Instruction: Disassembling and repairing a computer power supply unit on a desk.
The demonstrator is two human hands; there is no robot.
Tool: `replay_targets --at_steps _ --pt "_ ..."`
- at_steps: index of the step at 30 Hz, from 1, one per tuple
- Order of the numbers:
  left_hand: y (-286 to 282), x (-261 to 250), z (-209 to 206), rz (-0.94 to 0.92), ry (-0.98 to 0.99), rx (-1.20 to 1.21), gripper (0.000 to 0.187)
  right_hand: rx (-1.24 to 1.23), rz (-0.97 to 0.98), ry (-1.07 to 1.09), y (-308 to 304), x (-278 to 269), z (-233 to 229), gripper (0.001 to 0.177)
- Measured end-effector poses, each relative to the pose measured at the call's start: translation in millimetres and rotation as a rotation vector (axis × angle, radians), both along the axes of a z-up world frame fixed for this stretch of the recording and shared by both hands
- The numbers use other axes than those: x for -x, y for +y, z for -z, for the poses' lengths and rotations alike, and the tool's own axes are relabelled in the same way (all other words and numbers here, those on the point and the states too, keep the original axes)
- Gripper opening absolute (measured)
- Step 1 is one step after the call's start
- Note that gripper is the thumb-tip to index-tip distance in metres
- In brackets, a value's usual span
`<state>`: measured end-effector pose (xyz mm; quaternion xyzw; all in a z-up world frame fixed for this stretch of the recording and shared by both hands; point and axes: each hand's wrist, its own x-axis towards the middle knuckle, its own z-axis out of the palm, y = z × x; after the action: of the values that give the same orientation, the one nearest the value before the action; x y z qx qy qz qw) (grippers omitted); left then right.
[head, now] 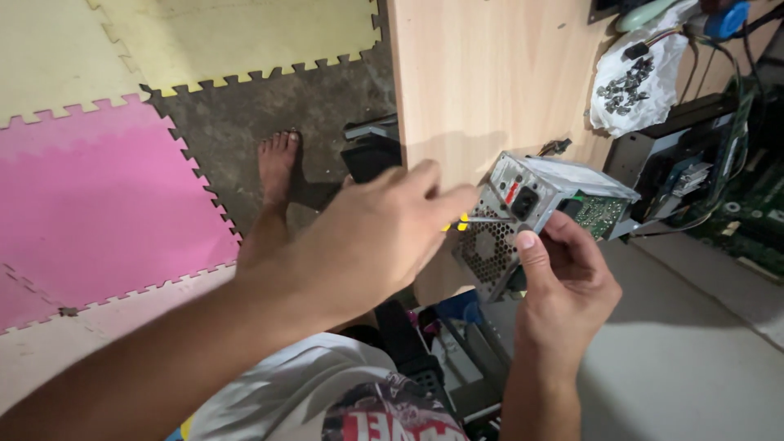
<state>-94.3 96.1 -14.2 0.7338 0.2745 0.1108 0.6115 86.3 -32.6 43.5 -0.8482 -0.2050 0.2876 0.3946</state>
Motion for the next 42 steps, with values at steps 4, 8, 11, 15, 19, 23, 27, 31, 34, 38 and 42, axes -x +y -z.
replay_targets --at_steps 4,8,11,15,19,23,27,31,34,38,42 --pt "1 -1 -8 -0.012 -0.017 -0.077 0.036 0.010 -0.005 -0.035 2 3 1 0.031" --pt "-6 -6 -7 0.162 0.285 0.154 0.032 0.020 -0.042 -0.021 8 6 -5 0.030" --pt "-23 -4 7 -0.154 0.004 -0.238 0.021 0.035 -0.036 -0.018 11 7 -6 0.031" --pt "-13 -4 -2 -0.164 0.040 -0.302 0.019 0.036 -0.022 -0.024 6 6 -4 0.031" --pt "4 -9 -2 0.085 0.279 -0.041 0.024 0.007 -0.051 -0.007 6 5 -4 0.030" --pt "3 -7 14 0.204 0.317 0.232 0.024 0.014 -0.047 -0.026 7 6 -5 0.029" --pt "-5 -2 14 -0.179 -0.114 -0.147 0.029 0.065 -0.035 -0.033 11 8 -9 0.029" --pt "-7 -2 15 -0.098 -0.069 -0.256 0.034 0.080 -0.067 -0.083 10 8 -9 0.028" --pt "-8 -2 15 -0.080 -0.017 -0.139 0.020 0.083 -0.056 -0.082 8 6 -6 0.029" --pt "4 -7 25 -0.043 -0.042 0.049 0.022 0.054 -0.076 -0.065 5 3 -4 0.030" --pt "32 -15 15 0.160 0.079 0.307 0.026 0.147 -0.141 -0.130 9 7 -17 0.032"
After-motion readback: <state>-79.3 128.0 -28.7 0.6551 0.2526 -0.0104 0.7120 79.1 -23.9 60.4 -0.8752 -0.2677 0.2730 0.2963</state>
